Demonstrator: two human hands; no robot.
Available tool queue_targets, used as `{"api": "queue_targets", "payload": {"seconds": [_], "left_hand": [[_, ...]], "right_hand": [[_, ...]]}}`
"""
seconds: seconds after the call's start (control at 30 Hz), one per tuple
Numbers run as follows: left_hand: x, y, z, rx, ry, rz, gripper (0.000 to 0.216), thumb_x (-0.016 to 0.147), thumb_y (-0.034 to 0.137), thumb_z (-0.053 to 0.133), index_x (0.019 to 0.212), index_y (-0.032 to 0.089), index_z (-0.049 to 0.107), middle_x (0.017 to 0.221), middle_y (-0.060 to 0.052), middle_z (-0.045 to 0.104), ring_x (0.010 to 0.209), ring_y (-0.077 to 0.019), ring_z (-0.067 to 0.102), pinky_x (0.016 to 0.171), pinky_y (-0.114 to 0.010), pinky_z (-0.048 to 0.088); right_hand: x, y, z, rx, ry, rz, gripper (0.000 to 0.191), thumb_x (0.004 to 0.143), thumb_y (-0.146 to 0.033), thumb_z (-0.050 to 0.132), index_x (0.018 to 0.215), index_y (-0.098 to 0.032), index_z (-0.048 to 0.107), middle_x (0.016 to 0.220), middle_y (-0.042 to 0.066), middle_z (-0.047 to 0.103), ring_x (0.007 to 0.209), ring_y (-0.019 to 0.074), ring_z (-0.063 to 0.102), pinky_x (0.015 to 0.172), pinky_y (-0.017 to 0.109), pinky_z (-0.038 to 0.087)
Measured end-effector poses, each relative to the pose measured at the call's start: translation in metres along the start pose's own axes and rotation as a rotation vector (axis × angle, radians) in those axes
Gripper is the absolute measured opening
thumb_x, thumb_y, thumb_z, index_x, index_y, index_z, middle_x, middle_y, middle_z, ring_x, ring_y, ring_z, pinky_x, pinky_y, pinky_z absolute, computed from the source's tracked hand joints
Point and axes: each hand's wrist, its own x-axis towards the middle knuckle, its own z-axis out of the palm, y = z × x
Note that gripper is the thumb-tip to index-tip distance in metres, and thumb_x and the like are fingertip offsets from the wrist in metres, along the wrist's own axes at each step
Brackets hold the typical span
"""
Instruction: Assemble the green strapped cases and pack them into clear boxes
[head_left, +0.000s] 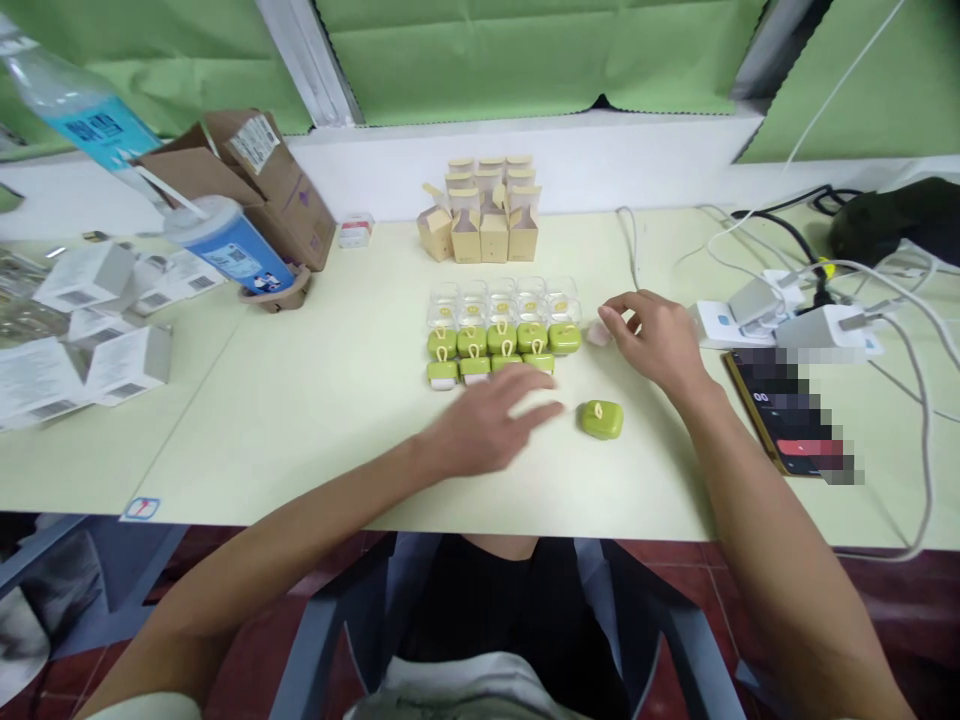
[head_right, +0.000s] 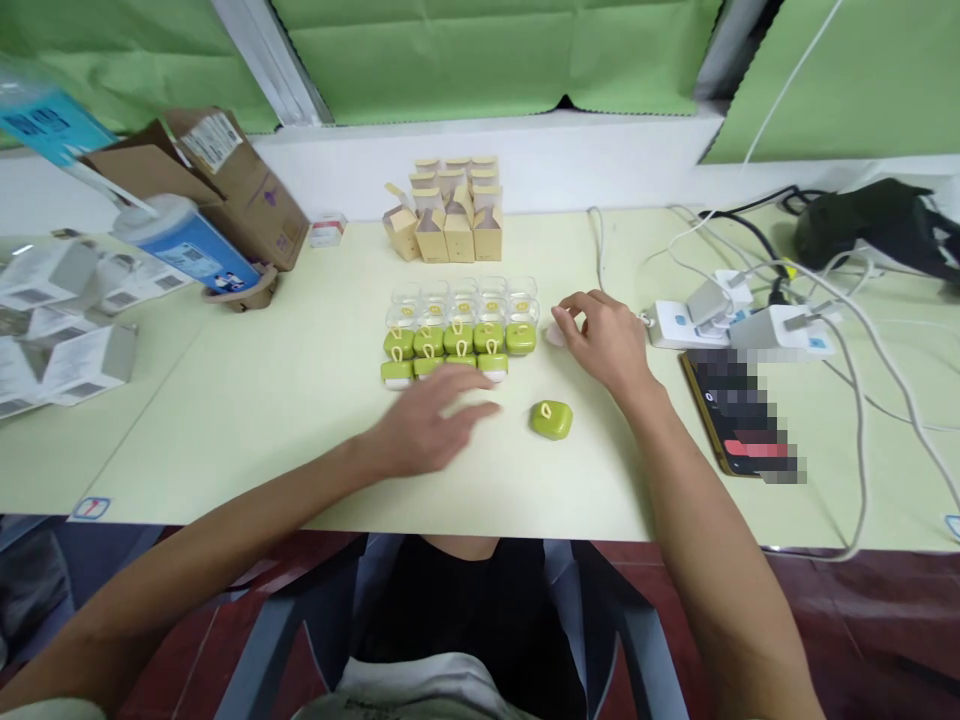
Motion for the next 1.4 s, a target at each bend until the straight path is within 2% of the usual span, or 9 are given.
{"api": "queue_targets", "payload": {"seconds": [0.13, 0.27, 0.4, 0.5, 0.63, 0.8, 1.07, 1.23, 1.4], "left_hand": [[0.037, 0.028, 0.031, 0.227, -0.286, 0.382, 0.058, 0.099, 0.002, 0.067, 0.151, 0.027, 0.067, 0.177, -0.010, 0.051, 0.158, -0.0348, 0.055, 0.098, -0.041, 0.063], [0.050, 0.034, 0.043, 0.352, -0.354, 0.449, 0.027, 0.105, 0.005, 0.062, 0.118, 0.017, 0.082, 0.149, -0.016, 0.074, 0.134, -0.0306, 0.072, 0.077, -0.033, 0.061], [0.038, 0.024, 0.034, 0.298, -0.268, 0.457, 0.024, 0.105, 0.007, 0.066, 0.125, 0.012, 0.078, 0.130, -0.017, 0.078, 0.115, -0.0274, 0.076, 0.076, -0.034, 0.060], [0.021, 0.008, 0.017, 0.116, -0.125, 0.274, 0.040, 0.108, 0.012, 0.064, 0.148, 0.015, 0.066, 0.141, -0.019, 0.074, 0.129, -0.0283, 0.072, 0.094, -0.037, 0.066], [0.000, -0.018, -0.014, -0.190, 0.077, -0.105, 0.049, 0.115, 0.034, 0.057, 0.164, 0.031, 0.051, 0.149, -0.016, 0.069, 0.139, -0.0287, 0.069, 0.112, -0.051, 0.064], [-0.024, -0.036, -0.031, -0.243, 0.270, -0.430, 0.058, 0.107, 0.054, 0.069, 0.161, 0.036, 0.056, 0.141, -0.012, 0.070, 0.134, -0.0320, 0.067, 0.114, -0.057, 0.061], [-0.030, -0.018, -0.021, -0.503, 0.269, -0.652, 0.058, 0.099, 0.070, 0.074, 0.145, 0.036, 0.068, 0.137, -0.012, 0.073, 0.132, -0.0342, 0.070, 0.115, -0.058, 0.061], [-0.027, -0.014, -0.020, -0.945, 0.276, -0.853, 0.060, 0.102, 0.074, 0.069, 0.152, 0.041, 0.065, 0.145, -0.010, 0.069, 0.090, -0.0228, 0.079, 0.081, -0.046, 0.070], [-0.032, -0.019, -0.013, -0.995, 0.329, -0.772, 0.052, 0.105, 0.063, 0.072, 0.148, 0.034, 0.071, 0.116, -0.008, 0.077, 0.086, -0.0206, 0.078, 0.076, -0.037, 0.068]], "right_hand": [[-0.004, -0.002, 0.008, -0.033, -0.098, 0.070, 0.035, 0.090, -0.038, 0.071, 0.121, -0.025, 0.077, 0.104, 0.007, 0.084, 0.074, 0.0269, 0.071, 0.070, 0.038, 0.046], [-0.005, -0.004, 0.012, 0.048, -0.168, 0.052, 0.040, 0.086, -0.034, 0.069, 0.124, -0.023, 0.077, 0.096, 0.007, 0.080, 0.073, 0.0273, 0.071, 0.068, 0.039, 0.051], [-0.003, -0.013, 0.009, 0.188, 0.144, 0.058, 0.033, 0.101, -0.039, 0.060, 0.120, -0.022, 0.081, 0.103, 0.011, 0.074, 0.063, 0.0214, 0.066, 0.076, 0.046, 0.061], [-0.006, -0.031, 0.010, 0.546, 0.287, 0.131, 0.035, 0.108, -0.051, 0.060, 0.123, -0.026, 0.080, 0.118, 0.012, 0.075, 0.070, 0.0207, 0.074, 0.077, 0.045, 0.067], [-0.020, -0.068, 0.020, 0.970, 0.011, 0.100, 0.048, 0.098, -0.058, 0.080, 0.138, -0.034, 0.070, 0.124, 0.007, 0.078, 0.091, 0.0267, 0.082, 0.085, 0.047, 0.072], [-0.039, -0.100, 0.024, 1.074, -0.155, 0.006, 0.052, 0.095, -0.057, 0.086, 0.140, -0.037, 0.070, 0.133, 0.009, 0.078, 0.114, 0.0307, 0.081, 0.092, 0.049, 0.073], [-0.048, -0.111, 0.015, 1.160, -0.175, -0.108, 0.035, 0.096, -0.046, 0.087, 0.130, -0.036, 0.080, 0.130, 0.009, 0.075, 0.114, 0.0283, 0.078, 0.094, 0.050, 0.074], [-0.048, -0.112, 0.014, 1.152, -0.086, -0.126, 0.033, 0.096, -0.039, 0.089, 0.128, -0.038, 0.082, 0.133, 0.007, 0.074, 0.122, 0.0278, 0.076, 0.095, 0.047, 0.073], [-0.046, -0.109, 0.017, 1.222, -0.157, -0.119, 0.035, 0.094, -0.038, 0.092, 0.127, -0.032, 0.081, 0.126, 0.006, 0.080, 0.108, 0.0241, 0.082, 0.098, 0.045, 0.074]]}}
